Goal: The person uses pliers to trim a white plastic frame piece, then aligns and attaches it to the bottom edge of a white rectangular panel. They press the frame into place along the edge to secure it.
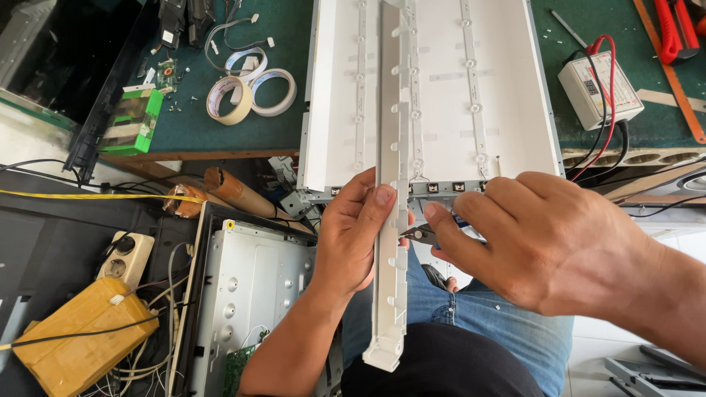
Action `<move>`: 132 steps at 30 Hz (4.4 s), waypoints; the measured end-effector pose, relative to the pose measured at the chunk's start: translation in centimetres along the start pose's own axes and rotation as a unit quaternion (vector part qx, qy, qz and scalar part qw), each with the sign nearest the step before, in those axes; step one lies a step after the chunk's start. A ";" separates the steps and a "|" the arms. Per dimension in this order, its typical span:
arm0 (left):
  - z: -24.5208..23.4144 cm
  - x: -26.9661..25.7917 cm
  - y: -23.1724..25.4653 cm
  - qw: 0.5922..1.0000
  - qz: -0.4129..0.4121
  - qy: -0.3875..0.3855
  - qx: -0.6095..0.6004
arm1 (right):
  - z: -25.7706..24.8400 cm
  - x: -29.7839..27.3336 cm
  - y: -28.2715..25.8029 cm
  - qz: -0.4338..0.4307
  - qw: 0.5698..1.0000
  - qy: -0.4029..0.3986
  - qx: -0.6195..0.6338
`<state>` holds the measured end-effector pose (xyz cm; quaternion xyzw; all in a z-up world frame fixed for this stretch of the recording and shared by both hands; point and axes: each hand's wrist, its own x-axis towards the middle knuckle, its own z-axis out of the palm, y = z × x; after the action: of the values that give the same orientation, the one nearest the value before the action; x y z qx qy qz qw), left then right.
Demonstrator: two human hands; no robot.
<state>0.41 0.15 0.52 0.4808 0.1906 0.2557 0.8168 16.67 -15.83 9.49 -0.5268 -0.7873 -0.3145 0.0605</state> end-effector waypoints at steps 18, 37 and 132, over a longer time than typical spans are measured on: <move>0.7 0.6 2.3 0.995 -0.062 -0.065 0.048 | -1.0 2.3 3.6 -0.144 0.989 0.018 -0.043; -1.5 1.0 -0.5 0.830 0.526 -0.071 0.173 | 0.7 0.3 -2.7 0.289 0.941 0.086 0.152; -1.7 0.2 -3.3 0.997 0.065 -0.050 0.008 | 3.1 -2.9 -4.4 0.226 0.951 -0.011 0.209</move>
<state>0.39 0.09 -3.24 0.5104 0.1200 0.2821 0.8034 14.78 -17.48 3.92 -0.6702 -0.6963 -0.1149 0.2299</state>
